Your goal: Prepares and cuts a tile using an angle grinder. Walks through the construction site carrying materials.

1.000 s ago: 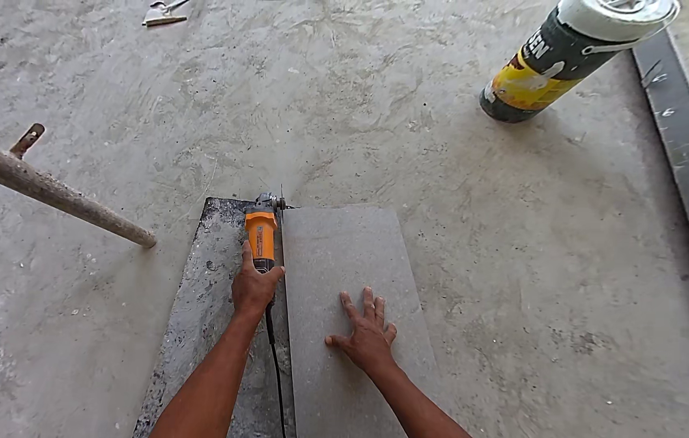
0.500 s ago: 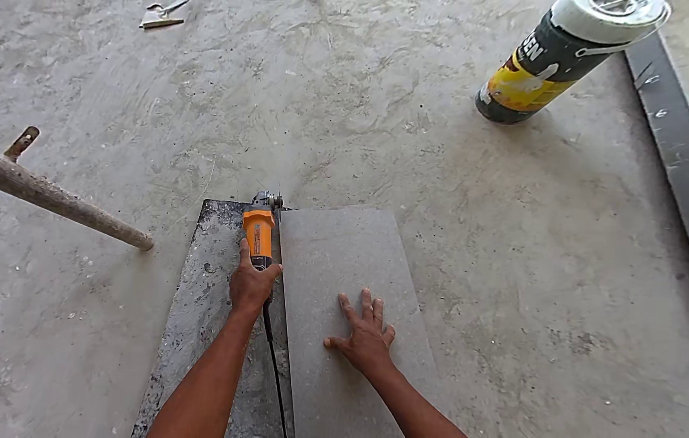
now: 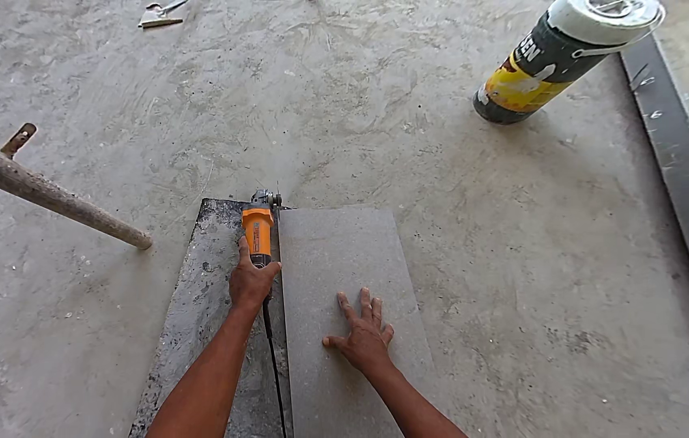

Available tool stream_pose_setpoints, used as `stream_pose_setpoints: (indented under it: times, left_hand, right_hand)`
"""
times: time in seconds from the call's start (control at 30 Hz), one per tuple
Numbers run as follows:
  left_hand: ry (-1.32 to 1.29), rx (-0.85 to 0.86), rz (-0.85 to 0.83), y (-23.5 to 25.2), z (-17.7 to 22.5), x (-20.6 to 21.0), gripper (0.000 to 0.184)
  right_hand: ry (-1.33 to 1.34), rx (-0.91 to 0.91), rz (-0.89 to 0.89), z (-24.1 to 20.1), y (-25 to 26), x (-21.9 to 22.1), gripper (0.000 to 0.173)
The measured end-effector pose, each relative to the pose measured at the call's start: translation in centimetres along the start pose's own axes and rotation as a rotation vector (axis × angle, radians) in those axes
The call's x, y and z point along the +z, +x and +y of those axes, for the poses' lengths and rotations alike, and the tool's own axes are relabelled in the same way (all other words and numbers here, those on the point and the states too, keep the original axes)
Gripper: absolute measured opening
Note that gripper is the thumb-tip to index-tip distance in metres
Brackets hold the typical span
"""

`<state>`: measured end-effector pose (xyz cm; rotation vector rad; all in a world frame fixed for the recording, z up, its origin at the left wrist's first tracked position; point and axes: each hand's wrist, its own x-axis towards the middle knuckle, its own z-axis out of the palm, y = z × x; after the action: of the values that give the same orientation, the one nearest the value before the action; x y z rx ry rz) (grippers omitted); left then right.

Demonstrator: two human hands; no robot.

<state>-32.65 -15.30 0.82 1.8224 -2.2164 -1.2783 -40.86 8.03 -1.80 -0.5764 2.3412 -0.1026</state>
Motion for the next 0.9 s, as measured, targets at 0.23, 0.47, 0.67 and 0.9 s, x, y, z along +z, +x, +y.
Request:
stream_pose_setpoints:
  times: [0.23,0.47,0.67,0.9]
  left_hand:
    - [0.004,0.014,0.001,0.1,-0.3,0.1,0.107]
    - [0.004,0.026,0.009,-1.2,-1.0,0.0,0.106]
    - [-0.001,0.019,0.006,-2.1,-1.7,0.0,0.106]
    - [-0.014,0.002,-0.002,-1.8,-1.0,-0.2,0.105]
  right_hand:
    - [0.000,-0.001,-0.010,0.0,0.0,-0.1,0.107]
    - [-0.003,0.000,0.002,0.1,0.1,0.1,0.109]
    - [0.010,0.002,0.001,0.1,0.1,0.1,0.108]
    - [-0.006,0.008,-0.008,0.0,0.1,-0.1,0.110]
